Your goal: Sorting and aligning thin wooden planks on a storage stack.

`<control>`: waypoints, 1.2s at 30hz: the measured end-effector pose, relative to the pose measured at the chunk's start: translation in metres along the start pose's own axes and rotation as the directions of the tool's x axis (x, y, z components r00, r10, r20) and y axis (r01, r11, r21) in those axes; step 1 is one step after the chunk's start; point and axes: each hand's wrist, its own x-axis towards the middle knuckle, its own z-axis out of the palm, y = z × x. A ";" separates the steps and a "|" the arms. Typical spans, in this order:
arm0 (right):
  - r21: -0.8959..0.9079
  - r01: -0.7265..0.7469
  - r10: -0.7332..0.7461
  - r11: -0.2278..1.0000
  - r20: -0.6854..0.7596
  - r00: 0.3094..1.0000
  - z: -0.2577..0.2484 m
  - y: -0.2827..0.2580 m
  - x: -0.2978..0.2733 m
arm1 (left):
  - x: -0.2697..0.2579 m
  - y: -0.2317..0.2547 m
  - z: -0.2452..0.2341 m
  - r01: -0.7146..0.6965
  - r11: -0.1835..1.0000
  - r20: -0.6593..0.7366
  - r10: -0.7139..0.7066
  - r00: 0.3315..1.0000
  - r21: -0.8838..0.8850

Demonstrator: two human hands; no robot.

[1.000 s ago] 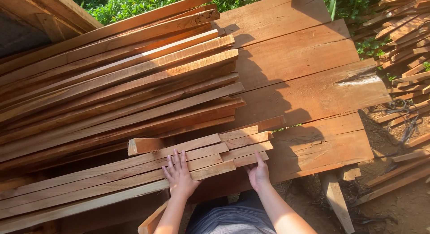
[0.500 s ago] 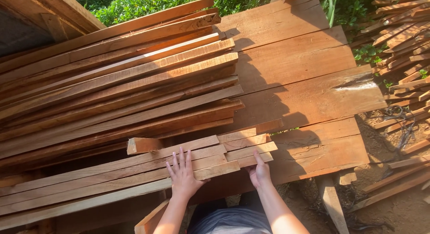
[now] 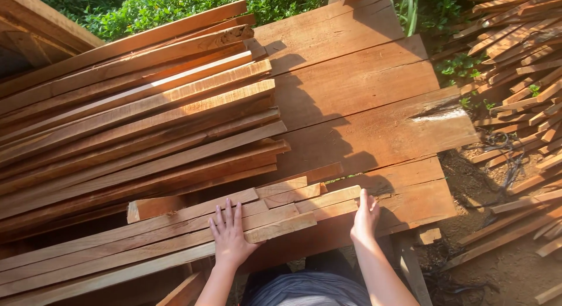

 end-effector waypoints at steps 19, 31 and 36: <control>-0.754 0.657 0.503 -0.028 0.557 0.661 0.090 -0.076 0.042 | 0.001 0.002 -0.001 0.006 1.000 0.027 -0.005 1.000 -0.024; -0.807 0.582 0.594 0.096 0.516 0.617 0.079 -0.129 0.027 | -0.002 0.004 0.000 0.000 0.999 -0.064 0.003 0.998 0.042; -0.687 0.721 0.649 0.092 0.590 0.480 0.101 -0.071 0.066 | 0.006 0.006 -0.009 0.016 0.998 0.013 -0.015 1.000 -0.066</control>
